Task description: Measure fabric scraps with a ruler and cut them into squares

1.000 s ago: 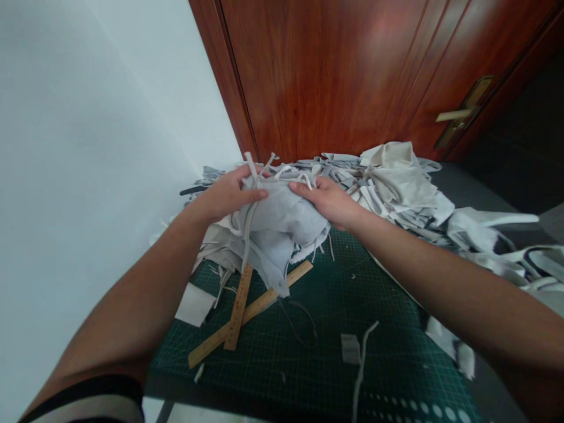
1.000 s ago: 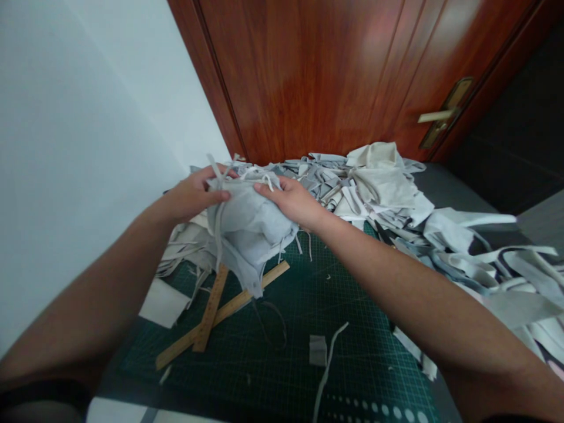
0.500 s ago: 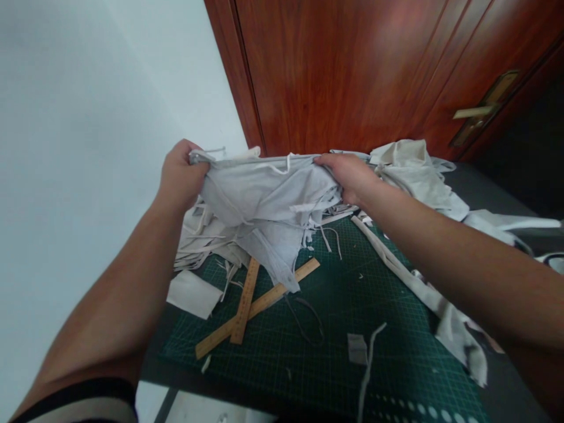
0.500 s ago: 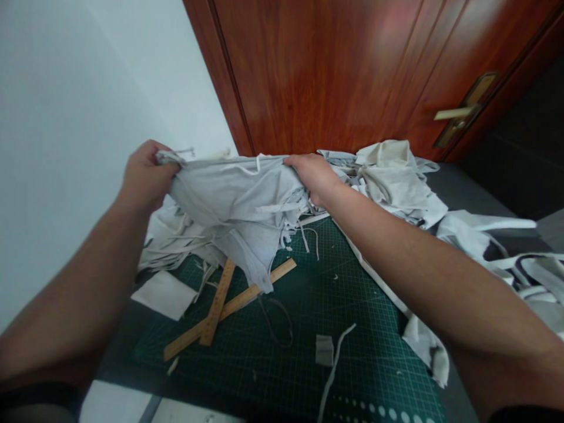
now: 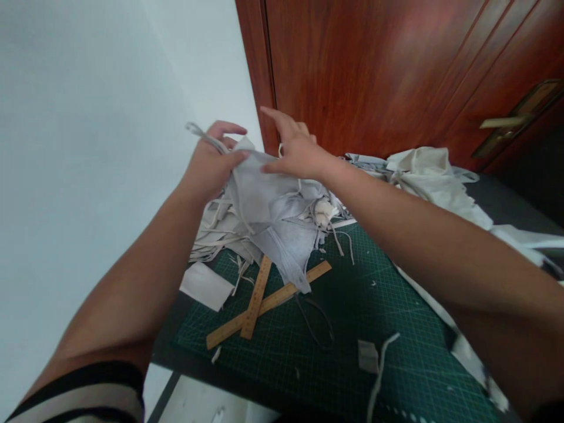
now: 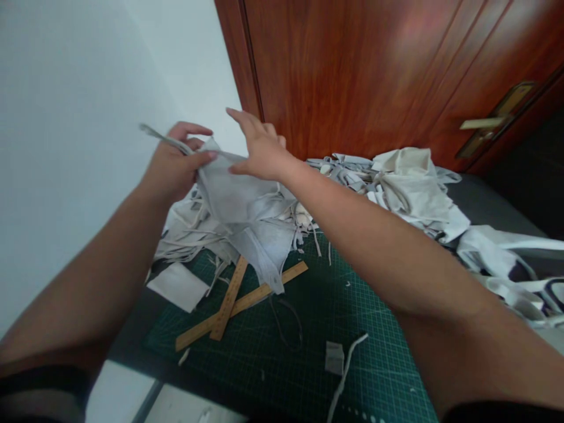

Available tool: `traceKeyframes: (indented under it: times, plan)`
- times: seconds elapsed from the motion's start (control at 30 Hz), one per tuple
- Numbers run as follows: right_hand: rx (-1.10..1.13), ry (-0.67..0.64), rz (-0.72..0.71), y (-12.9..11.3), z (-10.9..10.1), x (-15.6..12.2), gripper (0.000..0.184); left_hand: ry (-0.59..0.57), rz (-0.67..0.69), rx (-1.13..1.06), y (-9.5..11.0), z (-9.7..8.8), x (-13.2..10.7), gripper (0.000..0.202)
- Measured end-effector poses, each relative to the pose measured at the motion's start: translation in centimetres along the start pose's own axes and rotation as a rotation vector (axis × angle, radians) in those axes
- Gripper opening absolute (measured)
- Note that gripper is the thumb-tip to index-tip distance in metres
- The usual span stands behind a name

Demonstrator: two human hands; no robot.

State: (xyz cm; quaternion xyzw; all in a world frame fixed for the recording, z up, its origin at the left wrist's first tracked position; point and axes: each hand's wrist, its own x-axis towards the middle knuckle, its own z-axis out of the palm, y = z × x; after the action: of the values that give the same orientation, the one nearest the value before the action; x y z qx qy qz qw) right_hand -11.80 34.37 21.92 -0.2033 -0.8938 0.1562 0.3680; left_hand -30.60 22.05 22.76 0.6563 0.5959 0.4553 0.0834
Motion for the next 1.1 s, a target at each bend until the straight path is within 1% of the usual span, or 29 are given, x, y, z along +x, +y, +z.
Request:
traceKeyframes:
  times: [0.03, 0.07, 0.13, 0.2, 0.23, 0.27, 0.3, 0.37, 0.4, 0.43, 0.5, 0.53, 0.57, 0.6, 0.63, 0.67, 0.7, 0.73, 0.77, 0.8, 0.83, 0.87, 0.9, 0.93, 0.97, 1.03, 1.07, 1.1]
  plan:
    - [0.035, -0.031, -0.059, -0.8, 0.6, 0.6, 0.065, -0.055, 0.026, 0.008, 0.5, 0.4, -0.1, 0.051]
    - [0.056, -0.059, -0.09, -1.4, 1.1, 1.1, 0.055, -0.082, 0.049, 0.019, 0.9, 0.8, -0.2, 0.051]
    - [0.07, -0.103, -0.085, -2.1, 1.2, 1.6, 0.035, -0.072, 0.068, 0.026, 1.4, 0.9, -0.3, 0.054]
    - [0.073, -0.109, -0.031, -2.1, 0.3, 1.6, 0.02, -0.067, 0.062, 0.015, 1.4, 0.5, -0.4, 0.062]
    - [0.077, -0.099, -0.004, -1.9, -0.4, 1.5, 0.017, -0.081, 0.054, 0.009, 1.1, 0.2, -0.5, 0.066]
    - [0.083, -0.074, 0.02, -1.6, -1.2, 1.4, 0.016, -0.101, 0.044, 0.007, 0.6, 0.0, -0.5, 0.064]
    - [0.085, -0.035, 0.046, -1.3, -2.1, 1.2, 0.018, -0.124, 0.031, 0.01, 0.0, -0.2, -0.4, 0.057]
    - [0.071, 0.064, 0.112, -0.7, -3.9, 1.0, 0.021, -0.136, 0.004, 0.024, -1.7, -0.5, -0.1, 0.031]
    - [0.062, 0.127, 0.149, -0.4, -4.8, 1.0, 0.022, -0.114, -0.018, 0.037, -2.7, -0.6, 0.2, 0.017]
    - [0.071, 0.201, 0.185, -0.1, -5.8, 1.0, 0.021, -0.065, -0.049, 0.056, -3.8, -0.8, 0.6, 0.009]
    - [0.136, 0.341, 0.241, 0.2, -7.6, 1.1, 0.015, 0.04, -0.158, 0.137, -5.9, -1.3, 1.3, 0.017]
    - [0.187, 0.395, 0.262, 0.3, -8.5, 1.2, 0.013, 0.06, -0.235, 0.216, -6.7, -1.7, 1.7, 0.022]
    - [0.236, 0.426, 0.284, 0.2, -9.4, 1.2, 0.012, 0.039, -0.309, 0.31, -7.3, -2.0, 2.0, 0.033]
    - [0.281, 0.431, 0.307, 0.1, -10.2, 1.1, 0.014, 0.013, -0.37, 0.396, -7.6, -2.3, 2.2, 0.053]
    - [0.327, 0.422, 0.326, -0.2, -10.9, 1.0, 0.015, -0.023, -0.394, 0.459, -7.5, -2.4, 2.3, 0.077]
    - [0.384, 0.394, 0.323, -0.5, -11.4, 0.8, 0.017, -0.054, -0.371, 0.479, -6.9, -2.4, 2.4, 0.098]
    - [0.458, 0.35, 0.297, -1.0, -11.7, 0.6, 0.018, -0.071, -0.303, 0.445, -5.8, -2.1, 2.4, 0.112]
    - [0.535, 0.289, 0.251, -1.5, -11.8, 0.3, 0.02, -0.084, -0.199, 0.366, -4.3, -1.5, 2.3, 0.119]
    - [0.6, 0.22, 0.197, -2.1, -11.7, 0.0, 0.021, -0.111, -0.061, 0.242, -2.5, -0.7, 2.3, 0.117]
    - [0.649, 0.15, 0.14, -2.8, -11.4, -0.3, 0.022, -0.148, 0.046, 0.088, -0.5, 0.3, 2.3, 0.11]
    - [0.668, 0.085, 0.095, -3.4, -10.9, -0.7, 0.023, -0.198, 0.121, -0.061, 1.6, 1.4, 2.4, 0.106]
    - [0.661, 0.036, 0.067, -4.0, -10.4, -1.0, 0.023, -0.24, 0.186, -0.194, 3.6, 2.4, 2.5, 0.102]
    - [0.637, 0.015, 0.054, -4.6, -10.0, -1.4, 0.023, -0.266, 0.225, -0.272, 5.4, 3.4, 2.7, 0.092]
    - [0.607, 0.017, 0.041, -5.0, -9.6, -1.9, 0.023, -0.247, 0.225, -0.297, 6.9, 4.2, 2.9, 0.074]
    - [0.576, 0.037, 0.022, -5.3, -9.3, -2.4, 0.022, -0.247, 0.207, -0.31, 8.1, 4.8, 3.1, 0.061]
    - [0.536, 0.137, -0.022, -5.5, -9.2, -3.6, 0.016, -0.217, 0.168, -0.377, 9.6, 5.4, 3.3, 0.037]
    - [0.538, 0.19, -0.053, -5.4, -9.2, -4.4, 0.018, -0.187, 0.15, -0.42, 10.1, 5.4, 3.3, 0.029]
    - [0.544, 0.218, -0.082, -5.1, -9.2, -5.2, 0.031, -0.147, 0.14, -0.46, 10.5, 5.3, 3.1, 0.026]
